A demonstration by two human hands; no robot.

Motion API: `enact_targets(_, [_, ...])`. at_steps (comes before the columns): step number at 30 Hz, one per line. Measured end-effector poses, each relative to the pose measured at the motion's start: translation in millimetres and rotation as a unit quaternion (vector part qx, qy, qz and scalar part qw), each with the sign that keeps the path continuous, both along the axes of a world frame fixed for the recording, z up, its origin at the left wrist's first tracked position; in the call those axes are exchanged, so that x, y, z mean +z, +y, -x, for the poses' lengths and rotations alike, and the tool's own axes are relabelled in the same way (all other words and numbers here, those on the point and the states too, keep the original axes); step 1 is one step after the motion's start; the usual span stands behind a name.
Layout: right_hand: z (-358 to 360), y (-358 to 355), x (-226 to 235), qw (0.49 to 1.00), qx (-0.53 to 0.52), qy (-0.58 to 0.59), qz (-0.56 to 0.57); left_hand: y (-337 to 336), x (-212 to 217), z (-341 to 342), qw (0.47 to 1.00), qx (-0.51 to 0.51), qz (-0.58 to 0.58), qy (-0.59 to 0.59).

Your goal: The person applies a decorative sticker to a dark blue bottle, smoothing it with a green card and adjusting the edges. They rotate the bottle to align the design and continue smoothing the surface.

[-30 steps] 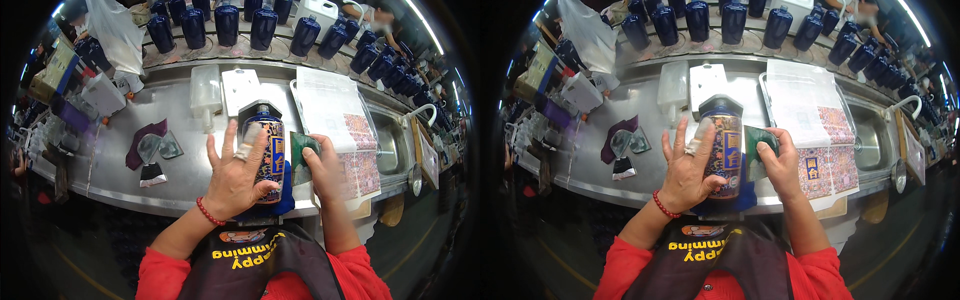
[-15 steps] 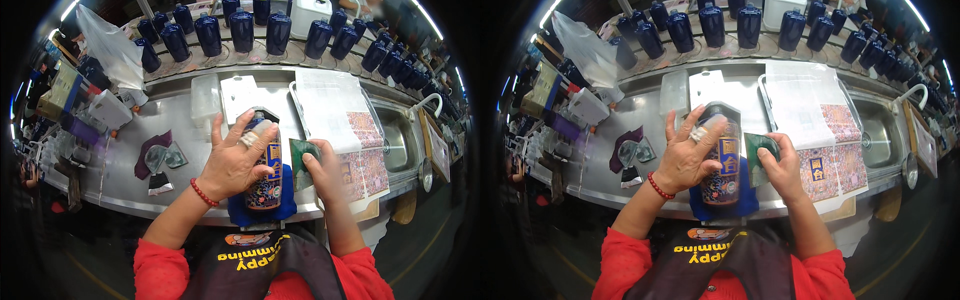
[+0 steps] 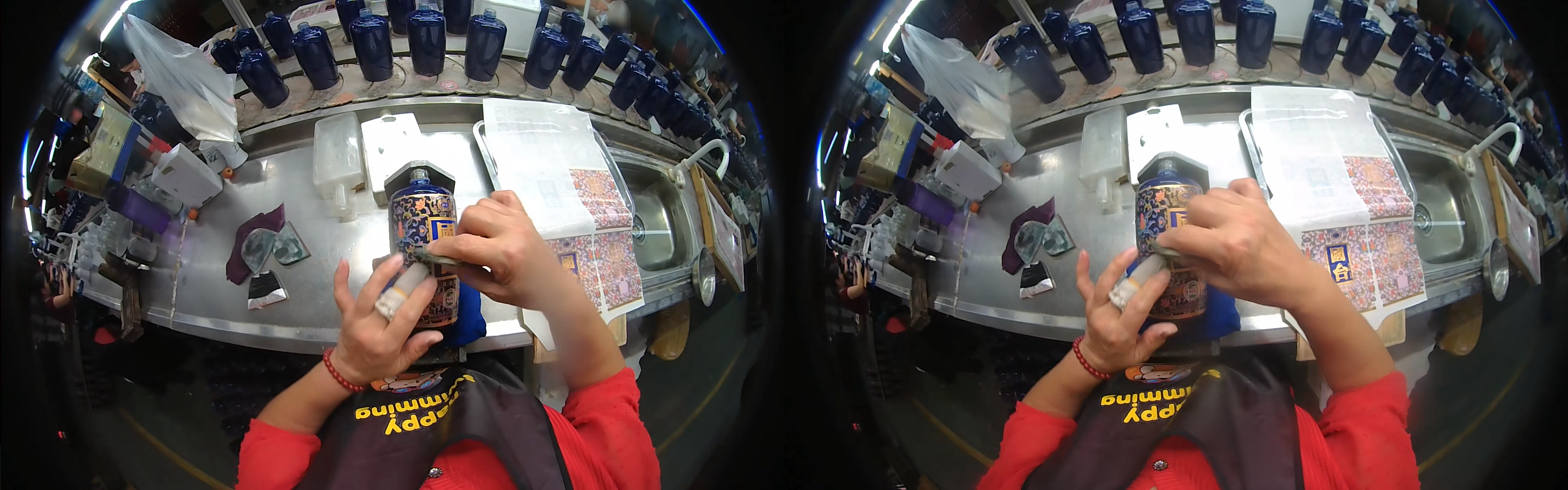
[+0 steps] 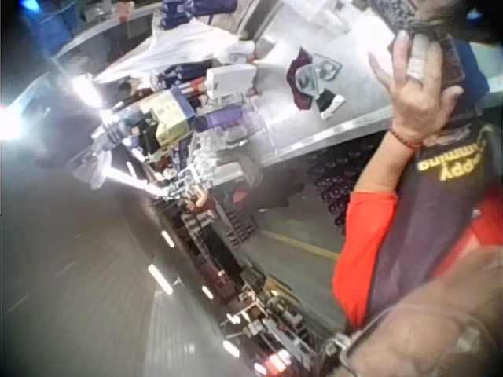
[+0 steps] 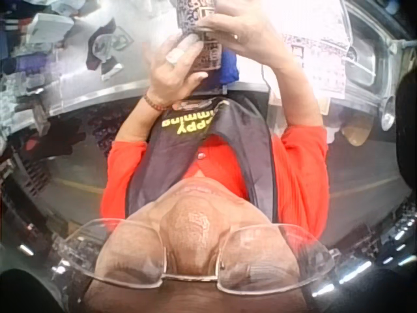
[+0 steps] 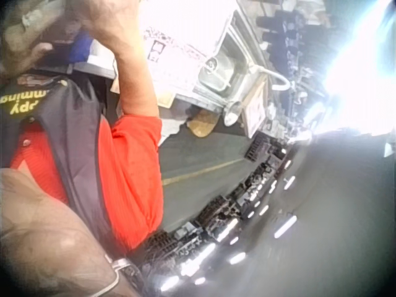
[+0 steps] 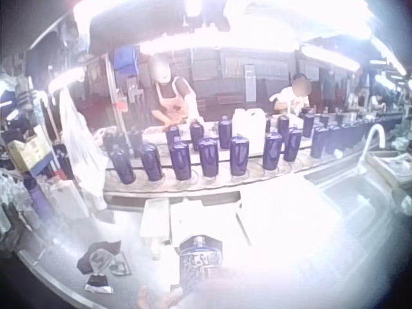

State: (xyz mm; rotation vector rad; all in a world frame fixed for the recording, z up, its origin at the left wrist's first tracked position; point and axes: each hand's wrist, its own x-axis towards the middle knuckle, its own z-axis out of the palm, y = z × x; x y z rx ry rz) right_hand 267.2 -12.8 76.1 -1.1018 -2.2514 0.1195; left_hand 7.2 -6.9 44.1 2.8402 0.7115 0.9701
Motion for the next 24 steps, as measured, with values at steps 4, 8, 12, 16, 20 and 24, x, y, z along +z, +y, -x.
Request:
enact_targets(4, [14, 44, 36, 0.984, -0.045, 0.165, 0.046, -30, -14, -1, 0.998, 0.049, 0.023, -0.008])
enact_targets(8, [21, 23, 33, 0.986, -0.034, -0.028, -0.161, -28, -23, -11, 0.997, 0.07, -0.006, 0.044])
enact_targets(12, [4, 4, 5, 0.968, 0.129, 0.2, 0.078, -25, -25, -14, 0.998, 0.054, -0.019, 0.019])
enact_targets(16, [-9, 15, -9, 0.975, -0.187, 0.112, -0.033, -24, -23, -20, 0.997, 0.062, -0.016, 0.044])
enact_targets(20, [-3, 9, 2, 0.992, 0.058, 0.086, 0.077, -24, -25, -21, 0.996, 0.078, -0.019, 0.026])
enact_targets(24, [5, 22, 4, 0.921, -0.219, 0.309, 0.085, -22, -33, -15, 0.996, 0.083, 0.004, 0.025])
